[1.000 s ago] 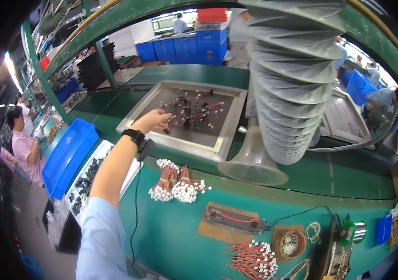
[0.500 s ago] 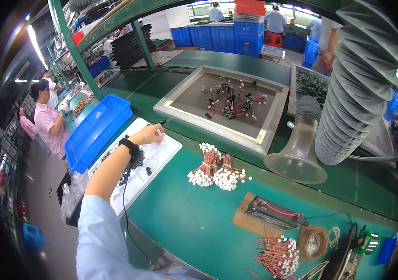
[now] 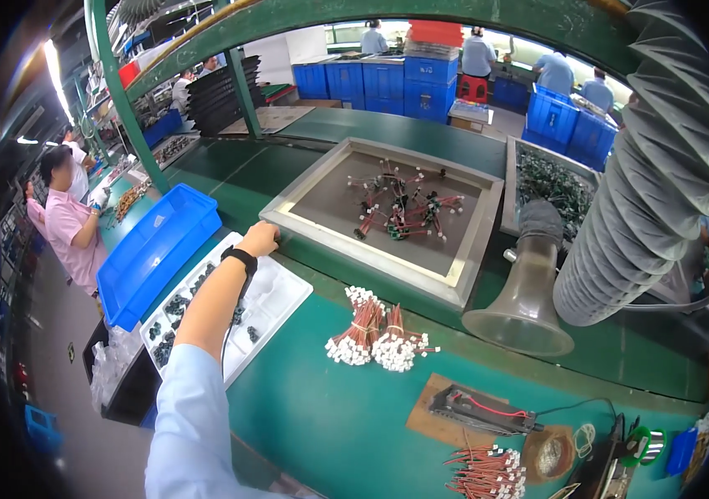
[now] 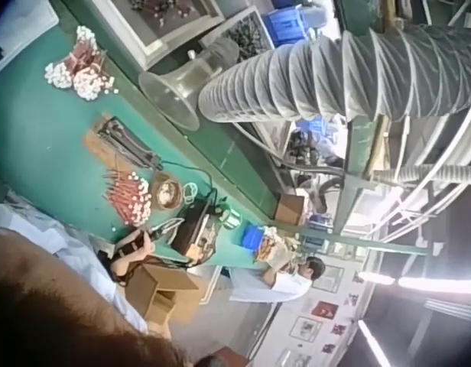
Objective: The person solders wires to circuit boards using a soldering iron and then places the finished assemblies onto a tray. After completing each piece, they pick up a new circuit board and wire from the workbench to repeat the process.
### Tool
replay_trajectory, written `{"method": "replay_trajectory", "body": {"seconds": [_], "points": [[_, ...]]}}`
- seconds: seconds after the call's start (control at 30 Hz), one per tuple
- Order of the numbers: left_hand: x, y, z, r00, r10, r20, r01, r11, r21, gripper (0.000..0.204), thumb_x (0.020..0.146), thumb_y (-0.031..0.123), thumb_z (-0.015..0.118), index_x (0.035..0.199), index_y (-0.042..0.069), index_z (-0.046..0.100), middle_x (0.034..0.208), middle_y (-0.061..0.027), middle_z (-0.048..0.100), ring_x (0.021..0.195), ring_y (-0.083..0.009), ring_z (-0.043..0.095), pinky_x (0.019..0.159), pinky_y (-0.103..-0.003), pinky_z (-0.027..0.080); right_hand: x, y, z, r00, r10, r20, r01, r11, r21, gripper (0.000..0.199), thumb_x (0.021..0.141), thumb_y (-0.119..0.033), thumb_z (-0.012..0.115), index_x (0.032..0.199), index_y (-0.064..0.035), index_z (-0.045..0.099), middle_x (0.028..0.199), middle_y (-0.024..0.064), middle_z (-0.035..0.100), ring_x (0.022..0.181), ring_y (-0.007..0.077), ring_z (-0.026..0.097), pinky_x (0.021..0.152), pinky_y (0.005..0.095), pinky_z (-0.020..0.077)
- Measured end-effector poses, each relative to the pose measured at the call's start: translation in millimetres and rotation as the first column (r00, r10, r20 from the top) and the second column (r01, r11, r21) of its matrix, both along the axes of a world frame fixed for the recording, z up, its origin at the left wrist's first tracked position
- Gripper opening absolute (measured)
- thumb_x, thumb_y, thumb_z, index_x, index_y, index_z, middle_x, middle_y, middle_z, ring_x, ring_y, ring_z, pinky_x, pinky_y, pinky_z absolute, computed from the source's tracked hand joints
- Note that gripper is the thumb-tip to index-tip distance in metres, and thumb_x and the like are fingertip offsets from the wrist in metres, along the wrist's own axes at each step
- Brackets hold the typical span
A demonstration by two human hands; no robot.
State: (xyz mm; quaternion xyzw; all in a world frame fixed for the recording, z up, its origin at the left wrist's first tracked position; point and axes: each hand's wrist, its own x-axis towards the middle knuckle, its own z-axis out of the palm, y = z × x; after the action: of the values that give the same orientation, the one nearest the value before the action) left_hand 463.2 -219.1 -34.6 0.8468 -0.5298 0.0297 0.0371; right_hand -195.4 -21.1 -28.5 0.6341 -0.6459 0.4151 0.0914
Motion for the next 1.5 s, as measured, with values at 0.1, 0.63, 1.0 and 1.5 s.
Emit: {"method": "replay_trajectory", "body": {"seconds": [0.1, 0.63, 1.0, 1.5], "points": [[0, -11, -10, 0.998, -0.018, 0.059, 0.02, 1.0, -0.023, 0.018, 0.071, 0.009, 0.06, 0.088, 0.006, 0.065, 0.089, -0.0214, 0.063, 0.085, -0.036, 0.061, 0.076, -0.043, 0.05, 7, 0, 6, 0.998, 0.018, -0.068, -0.02, 0.999, -0.031, 0.027, 0.08, 0.0, 0.062, 0.104, 0.0032, 0.051, 0.087, 0.0204, 0.056, 0.075, 0.0315, 0.056, 0.068, 0.0356, 0.0449], [-27, 178, 82, 0.962, -0.098, -0.256, 0.095, 0.995, -0.023, 0.029, 0.073, 0.021, 0.066, 0.094, 0.002, 0.061, 0.089, -0.0123, 0.063, 0.079, -0.0252, 0.06, 0.07, -0.034, 0.048, 6, -2, -18, 0.988, 0.026, 0.152, -0.014, 0.997, -0.08, 0.028, 0.079, 0.0, 0.066, 0.104, 0.0002, 0.054, 0.093, 0.0155, 0.059, 0.079, 0.026, 0.058, 0.071, 0.0319, 0.0485], [-20, 191, 3, 0.97, 0.16, -0.182, -0.191, 0.968, -0.164, 0.072, 0.068, 0.059, 0.064, 0.122, 0.012, 0.05, 0.122, -0.0205, 0.042, 0.111, -0.038, 0.042, 0.092, -0.052, 0.032, -2, -2, -27, 0.986, 0.017, 0.168, 0.005, 0.991, -0.132, 0.022, 0.078, 0.0, 0.068, 0.098, -0.0006, 0.058, 0.092, 0.0133, 0.061, 0.078, 0.0216, 0.061, 0.07, 0.0284, 0.0508], [-24, 181, 17, 0.995, 0.083, -0.055, -0.095, 0.956, -0.276, 0.056, 0.068, 0.05, 0.068, 0.1, 0.006, 0.056, 0.094, -0.0153, 0.049, 0.09, -0.0321, 0.049, 0.081, -0.04, 0.04, 3, -4, -19, 0.991, 0.014, 0.134, 0.007, 0.988, -0.155, 0.02, 0.078, 0.0, 0.068, 0.096, -0.0003, 0.058, 0.089, 0.0143, 0.062, 0.075, 0.0221, 0.061, 0.067, 0.0292, 0.0518]]}}
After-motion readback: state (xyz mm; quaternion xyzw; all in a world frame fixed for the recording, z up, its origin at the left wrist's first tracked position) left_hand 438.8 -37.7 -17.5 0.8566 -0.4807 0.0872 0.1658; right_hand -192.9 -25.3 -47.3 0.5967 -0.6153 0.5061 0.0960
